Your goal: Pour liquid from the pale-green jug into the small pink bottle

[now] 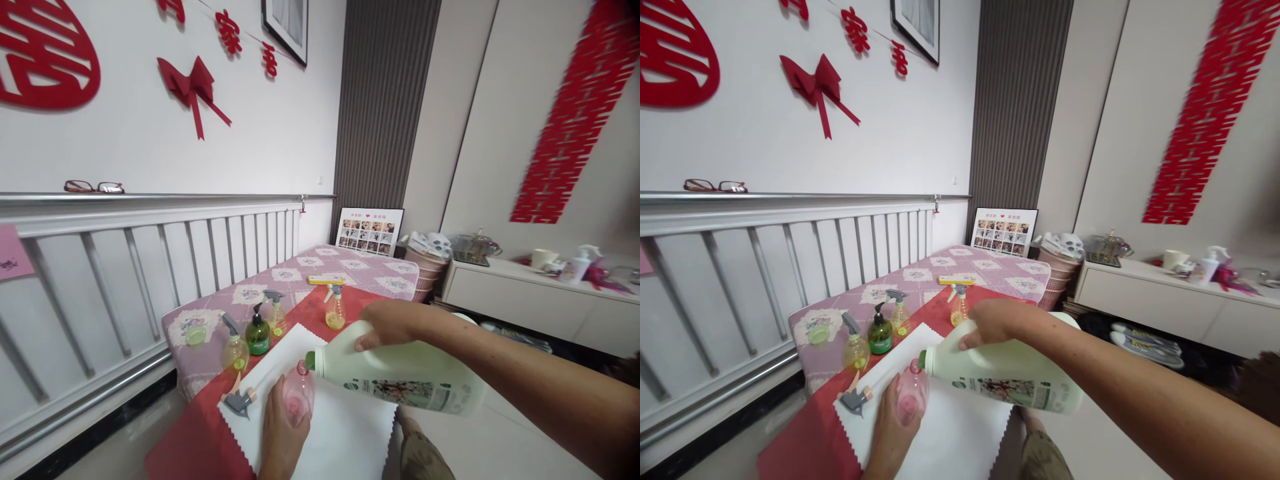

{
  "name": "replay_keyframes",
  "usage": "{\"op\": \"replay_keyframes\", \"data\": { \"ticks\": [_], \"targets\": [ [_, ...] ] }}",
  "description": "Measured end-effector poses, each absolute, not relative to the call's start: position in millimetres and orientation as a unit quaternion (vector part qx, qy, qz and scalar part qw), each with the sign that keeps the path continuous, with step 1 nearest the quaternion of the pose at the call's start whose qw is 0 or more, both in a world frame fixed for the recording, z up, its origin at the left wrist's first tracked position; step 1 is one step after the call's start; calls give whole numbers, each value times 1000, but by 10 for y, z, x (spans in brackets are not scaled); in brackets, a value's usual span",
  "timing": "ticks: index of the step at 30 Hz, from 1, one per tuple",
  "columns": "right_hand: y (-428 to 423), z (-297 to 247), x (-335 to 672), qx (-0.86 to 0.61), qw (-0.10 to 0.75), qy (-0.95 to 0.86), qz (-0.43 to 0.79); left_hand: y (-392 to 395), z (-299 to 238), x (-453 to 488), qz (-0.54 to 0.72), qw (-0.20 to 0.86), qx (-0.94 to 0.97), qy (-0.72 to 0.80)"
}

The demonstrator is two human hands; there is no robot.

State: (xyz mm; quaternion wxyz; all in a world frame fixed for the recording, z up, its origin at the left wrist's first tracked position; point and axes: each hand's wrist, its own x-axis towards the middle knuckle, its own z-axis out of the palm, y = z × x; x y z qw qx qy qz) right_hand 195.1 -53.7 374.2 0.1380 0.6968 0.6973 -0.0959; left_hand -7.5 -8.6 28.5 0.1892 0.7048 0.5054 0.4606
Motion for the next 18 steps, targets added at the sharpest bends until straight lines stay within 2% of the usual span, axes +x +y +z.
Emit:
{"op": "replay_keyframes", "data": {
  "ticks": [18],
  "targets": [
    [-489,3726,1978,695,145,696,-104,-104,320,-64,474,183,696,508]
  ]
}}
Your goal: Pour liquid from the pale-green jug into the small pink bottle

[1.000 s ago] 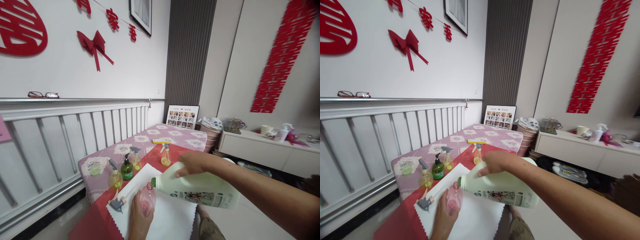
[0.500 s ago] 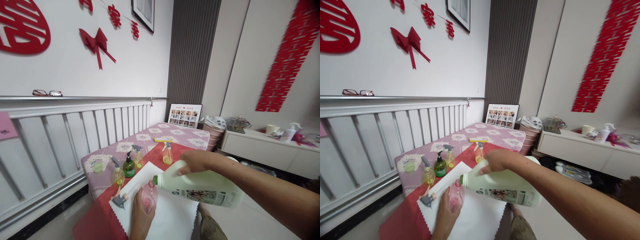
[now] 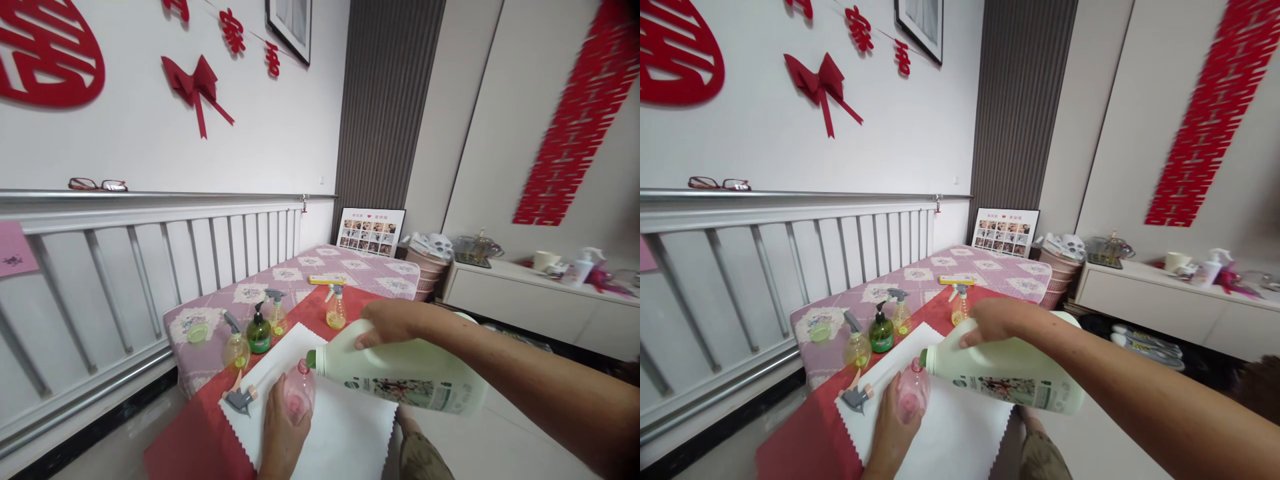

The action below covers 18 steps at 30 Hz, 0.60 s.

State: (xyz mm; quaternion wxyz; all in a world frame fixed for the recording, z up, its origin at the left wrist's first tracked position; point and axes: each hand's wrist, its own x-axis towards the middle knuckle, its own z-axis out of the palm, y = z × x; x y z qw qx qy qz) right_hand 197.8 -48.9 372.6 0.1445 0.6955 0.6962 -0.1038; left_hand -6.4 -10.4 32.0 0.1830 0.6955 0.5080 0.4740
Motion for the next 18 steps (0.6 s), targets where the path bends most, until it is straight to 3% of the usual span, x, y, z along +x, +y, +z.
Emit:
{"op": "replay_keyframes", "data": {
  "ticks": [18],
  "targets": [
    [-481,3753,1950,696,151,696,-93,-92,261,-70,463,197,702,504]
  ]
}}
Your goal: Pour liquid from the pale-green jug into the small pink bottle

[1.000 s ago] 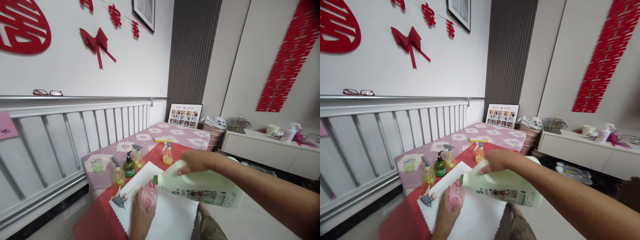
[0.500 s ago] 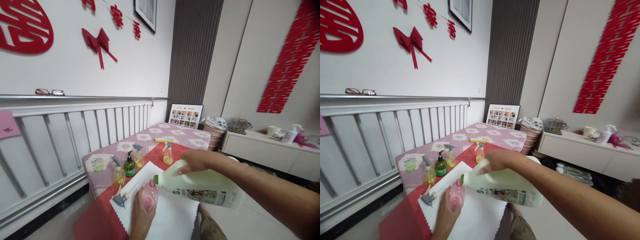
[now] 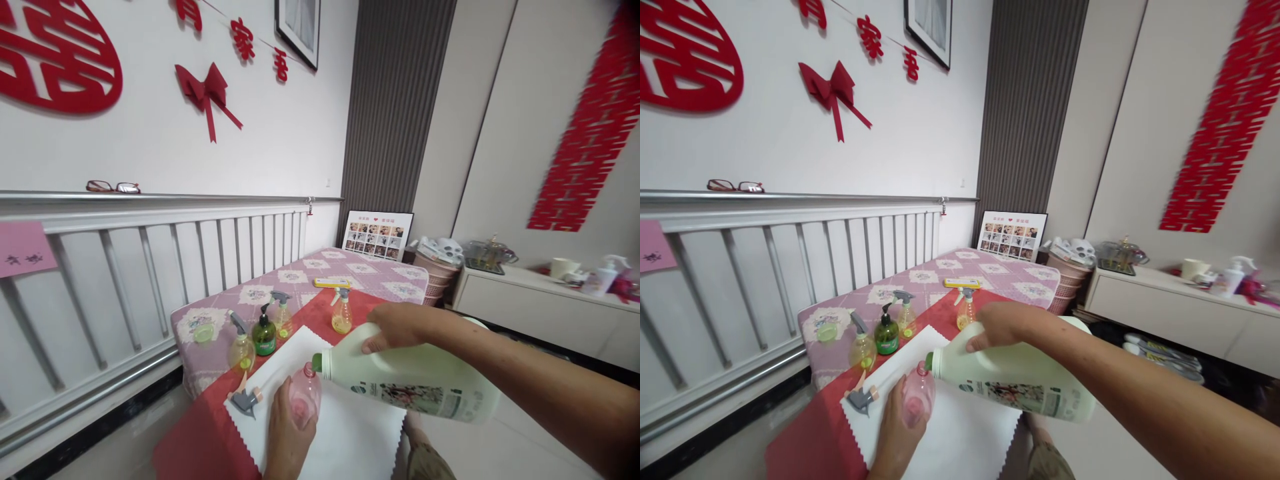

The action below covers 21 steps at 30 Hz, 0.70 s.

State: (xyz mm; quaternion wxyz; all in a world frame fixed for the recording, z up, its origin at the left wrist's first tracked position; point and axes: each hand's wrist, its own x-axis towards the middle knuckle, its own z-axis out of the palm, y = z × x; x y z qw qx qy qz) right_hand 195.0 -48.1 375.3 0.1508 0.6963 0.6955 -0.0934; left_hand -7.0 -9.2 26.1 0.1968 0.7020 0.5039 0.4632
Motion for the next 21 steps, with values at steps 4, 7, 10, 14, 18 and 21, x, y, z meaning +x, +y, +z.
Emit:
{"op": "replay_keyframes", "data": {
  "ticks": [4,7,10,14,18,21],
  "targets": [
    [-490,3755,1954,691,150,701,-92,-103,293,-65,463,198,697,510],
    [-484,3750,1964,691,149,701,-94,-96,301,-65,460,202,700,507],
    [-484,3749,1968,691,148,701,-98,-92,305,-66,457,202,700,511],
    [-497,3752,1960,690,147,702,-96,-101,313,-64,465,196,695,512],
    [-500,3755,1951,694,147,698,-96,-104,316,-63,471,184,696,509],
    [-502,3765,1940,695,147,698,-96,-105,325,-67,469,184,699,507]
  ]
}}
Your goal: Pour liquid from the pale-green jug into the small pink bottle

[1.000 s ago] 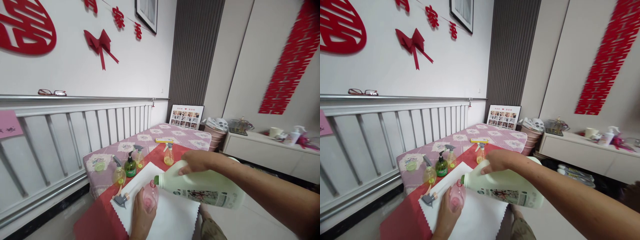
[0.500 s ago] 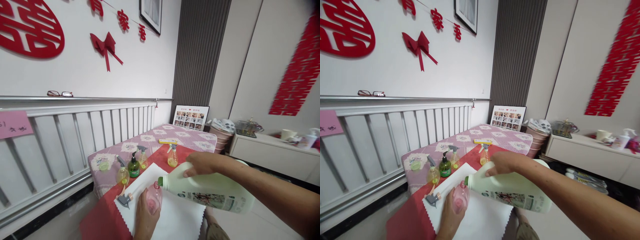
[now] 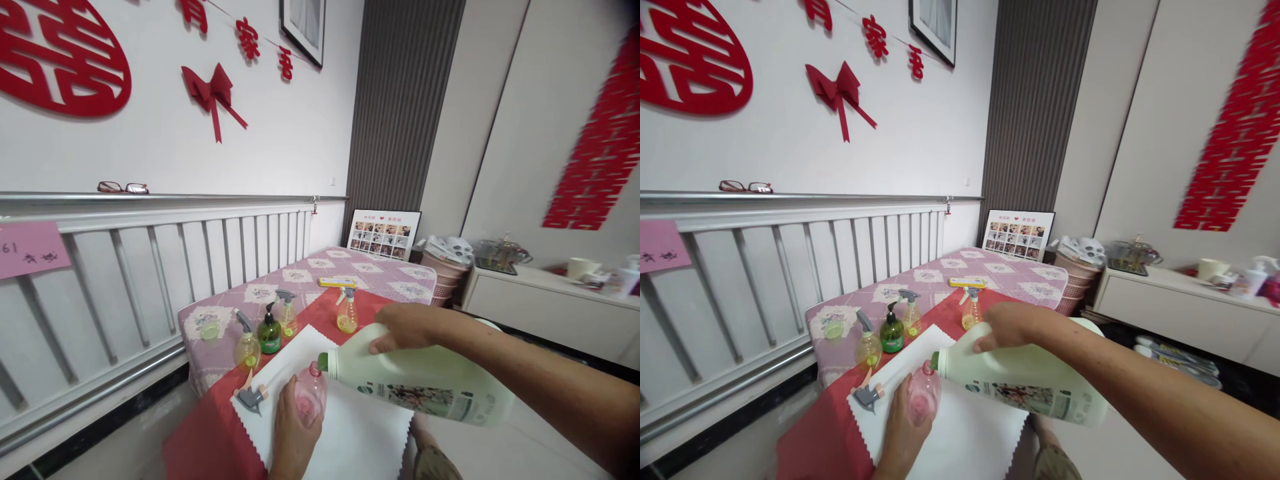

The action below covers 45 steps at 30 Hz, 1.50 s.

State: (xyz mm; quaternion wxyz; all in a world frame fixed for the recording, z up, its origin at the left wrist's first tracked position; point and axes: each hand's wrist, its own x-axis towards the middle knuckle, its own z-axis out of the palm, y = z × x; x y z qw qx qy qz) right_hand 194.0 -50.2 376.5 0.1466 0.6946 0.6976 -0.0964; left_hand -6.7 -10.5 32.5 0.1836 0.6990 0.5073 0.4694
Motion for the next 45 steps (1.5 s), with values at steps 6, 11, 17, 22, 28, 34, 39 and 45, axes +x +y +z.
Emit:
{"op": "replay_keyframes", "data": {
  "ticks": [6,11,17,22,28,34,39,45],
  "targets": [
    [-523,3799,1907,694,144,698,-101,-105,354,-65,461,189,696,518],
    [-519,3783,1915,693,142,699,-101,-116,359,-67,465,191,698,510],
    [-509,3770,1929,700,142,693,-99,-129,385,-76,471,188,696,508],
    [-507,3764,1939,697,139,697,-97,-132,413,-71,467,194,698,507],
    [-492,3741,1969,694,139,701,-95,-119,392,-76,452,193,703,514],
    [-507,3762,1957,697,139,696,-98,-104,366,-81,451,193,706,511],
    [-513,3768,1945,698,140,695,-100,-95,348,-80,450,193,707,510],
    [-515,3758,1958,696,138,698,-98,-118,361,-87,454,192,702,514]
  ]
}}
